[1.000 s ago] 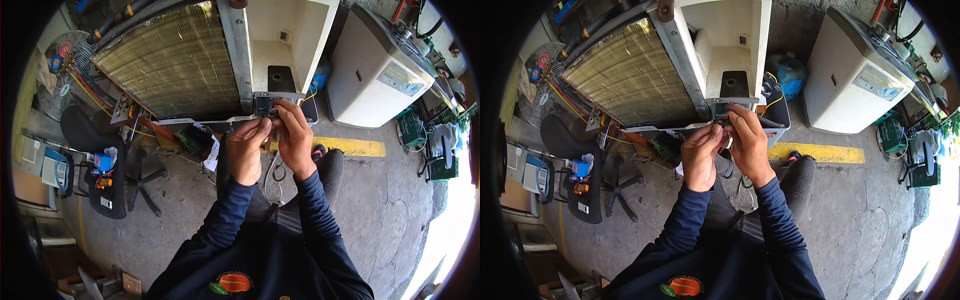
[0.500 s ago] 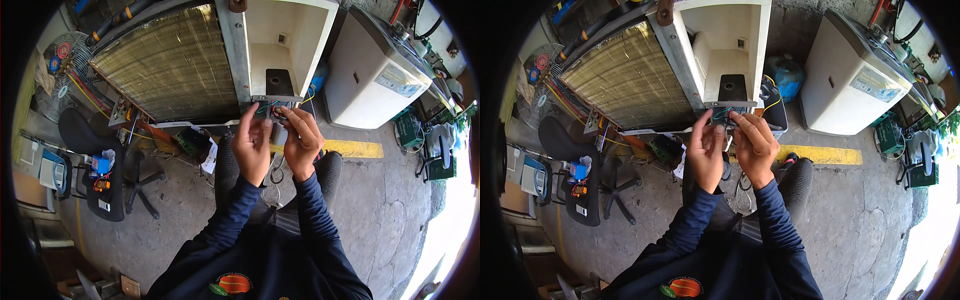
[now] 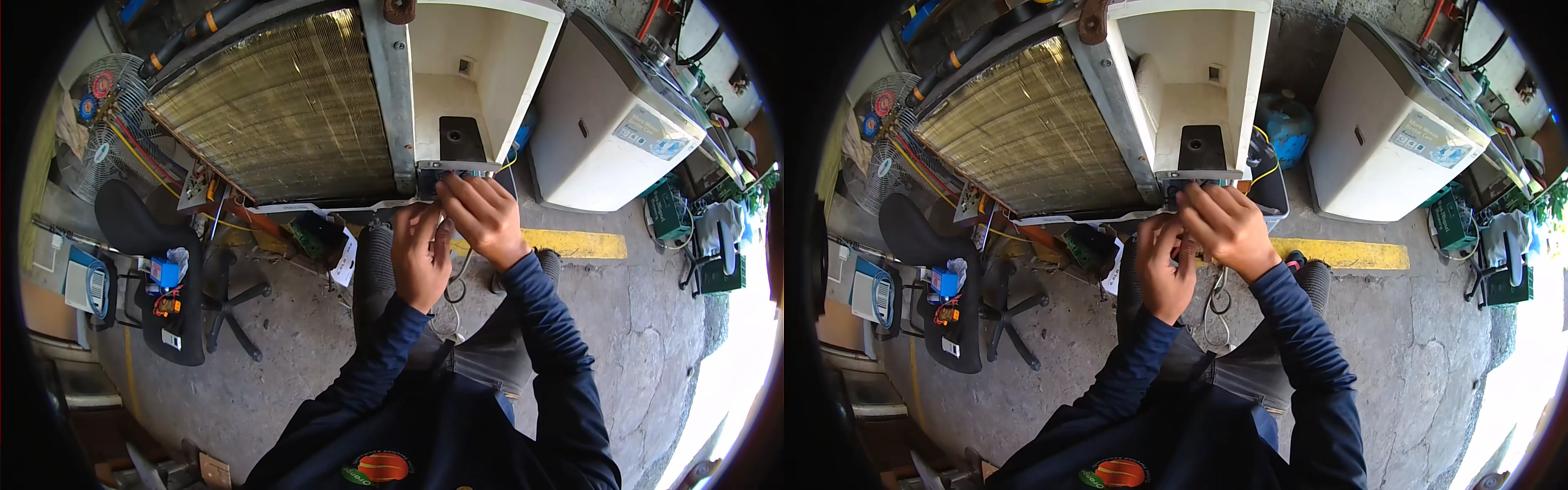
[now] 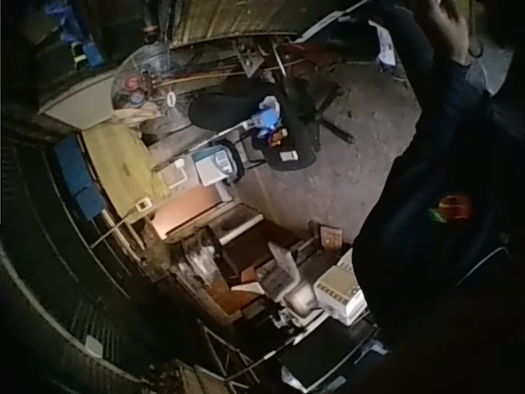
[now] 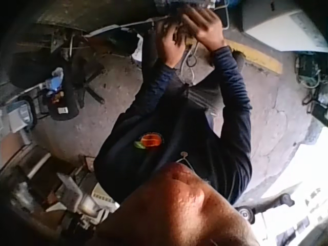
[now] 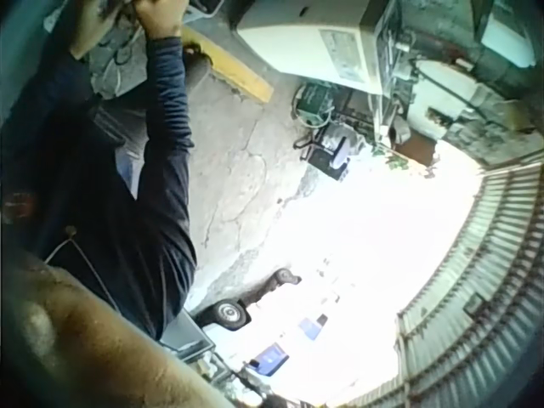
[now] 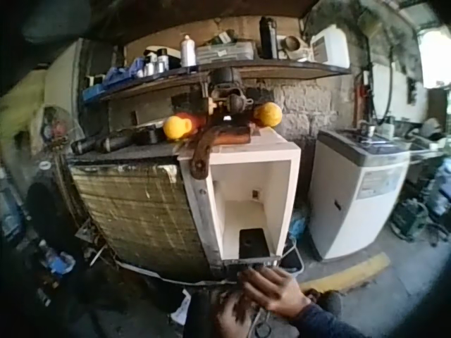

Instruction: Repairing and testing components of an air conditioning unit, including wiring adjustments and checking the remote control with a multimeter.

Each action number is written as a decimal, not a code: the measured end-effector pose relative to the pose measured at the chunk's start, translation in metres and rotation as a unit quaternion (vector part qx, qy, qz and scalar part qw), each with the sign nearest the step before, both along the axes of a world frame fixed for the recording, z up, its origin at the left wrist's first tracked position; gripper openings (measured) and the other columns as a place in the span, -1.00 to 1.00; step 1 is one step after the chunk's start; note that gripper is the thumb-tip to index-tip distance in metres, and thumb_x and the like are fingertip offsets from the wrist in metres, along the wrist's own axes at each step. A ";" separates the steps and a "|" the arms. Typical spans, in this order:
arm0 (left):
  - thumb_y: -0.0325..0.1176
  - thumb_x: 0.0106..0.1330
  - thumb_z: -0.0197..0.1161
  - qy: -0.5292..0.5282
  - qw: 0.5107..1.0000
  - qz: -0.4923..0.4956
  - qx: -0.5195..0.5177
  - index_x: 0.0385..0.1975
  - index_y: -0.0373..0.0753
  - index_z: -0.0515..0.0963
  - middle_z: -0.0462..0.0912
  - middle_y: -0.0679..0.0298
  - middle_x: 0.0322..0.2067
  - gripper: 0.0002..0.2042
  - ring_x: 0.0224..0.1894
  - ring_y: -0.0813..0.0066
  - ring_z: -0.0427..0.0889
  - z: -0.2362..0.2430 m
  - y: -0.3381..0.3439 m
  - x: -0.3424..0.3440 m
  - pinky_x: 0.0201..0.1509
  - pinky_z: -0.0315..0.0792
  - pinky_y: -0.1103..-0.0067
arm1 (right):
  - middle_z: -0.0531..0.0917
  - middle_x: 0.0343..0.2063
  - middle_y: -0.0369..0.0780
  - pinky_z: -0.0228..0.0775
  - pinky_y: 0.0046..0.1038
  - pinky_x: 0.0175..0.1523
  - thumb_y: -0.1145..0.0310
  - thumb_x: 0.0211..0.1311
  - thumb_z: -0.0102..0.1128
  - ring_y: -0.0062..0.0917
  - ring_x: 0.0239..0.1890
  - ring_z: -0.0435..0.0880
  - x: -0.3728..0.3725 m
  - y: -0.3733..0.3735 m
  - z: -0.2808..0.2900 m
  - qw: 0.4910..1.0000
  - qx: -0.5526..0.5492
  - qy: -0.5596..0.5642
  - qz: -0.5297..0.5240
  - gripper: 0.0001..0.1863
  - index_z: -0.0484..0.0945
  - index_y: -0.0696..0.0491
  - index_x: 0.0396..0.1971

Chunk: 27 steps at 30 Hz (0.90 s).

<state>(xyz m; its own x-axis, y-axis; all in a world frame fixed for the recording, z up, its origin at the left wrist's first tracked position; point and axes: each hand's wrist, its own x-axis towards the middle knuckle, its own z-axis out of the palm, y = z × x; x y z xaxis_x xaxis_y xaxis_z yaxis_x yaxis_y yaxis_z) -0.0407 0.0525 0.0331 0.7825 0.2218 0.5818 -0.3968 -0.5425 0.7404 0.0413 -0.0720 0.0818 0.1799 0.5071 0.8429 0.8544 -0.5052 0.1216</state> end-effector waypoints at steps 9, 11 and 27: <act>-0.63 0.23 0.28 -0.118 0.972 0.110 0.171 0.14 -0.40 0.61 0.58 0.02 0.06 -0.58 -0.13 0.11 0.64 0.001 0.014 0.009 -0.13 0.59 0.42 | 0.65 -0.07 -0.18 0.39 -0.42 -0.03 0.40 0.20 0.31 -0.45 -0.13 0.52 -0.005 0.006 0.013 0.957 -0.260 -0.028 -0.124 -0.78 0.69 0.08 -0.15; -0.62 0.25 0.28 -0.098 0.977 0.107 0.156 0.14 -0.38 0.61 0.58 0.04 0.05 -0.59 -0.13 0.12 0.62 -0.003 0.014 0.004 -0.11 0.57 0.41 | 0.64 -0.07 -0.17 0.38 -0.42 -0.02 0.38 0.21 0.30 -0.44 -0.14 0.52 -0.006 0.008 0.015 0.954 -0.267 -0.032 -0.133 -0.76 0.70 0.08 -0.14; -0.65 0.21 0.40 -0.205 0.946 0.129 0.214 -0.05 -0.26 0.74 0.63 0.19 -0.14 -0.69 -0.35 0.26 0.54 0.016 0.027 0.040 -0.28 0.49 0.44 | 0.55 0.17 -0.11 0.34 -0.31 0.17 0.38 0.33 0.25 -0.32 0.14 0.55 -0.082 -0.022 -0.042 0.959 0.075 0.192 -0.195 -0.54 0.64 0.04 0.23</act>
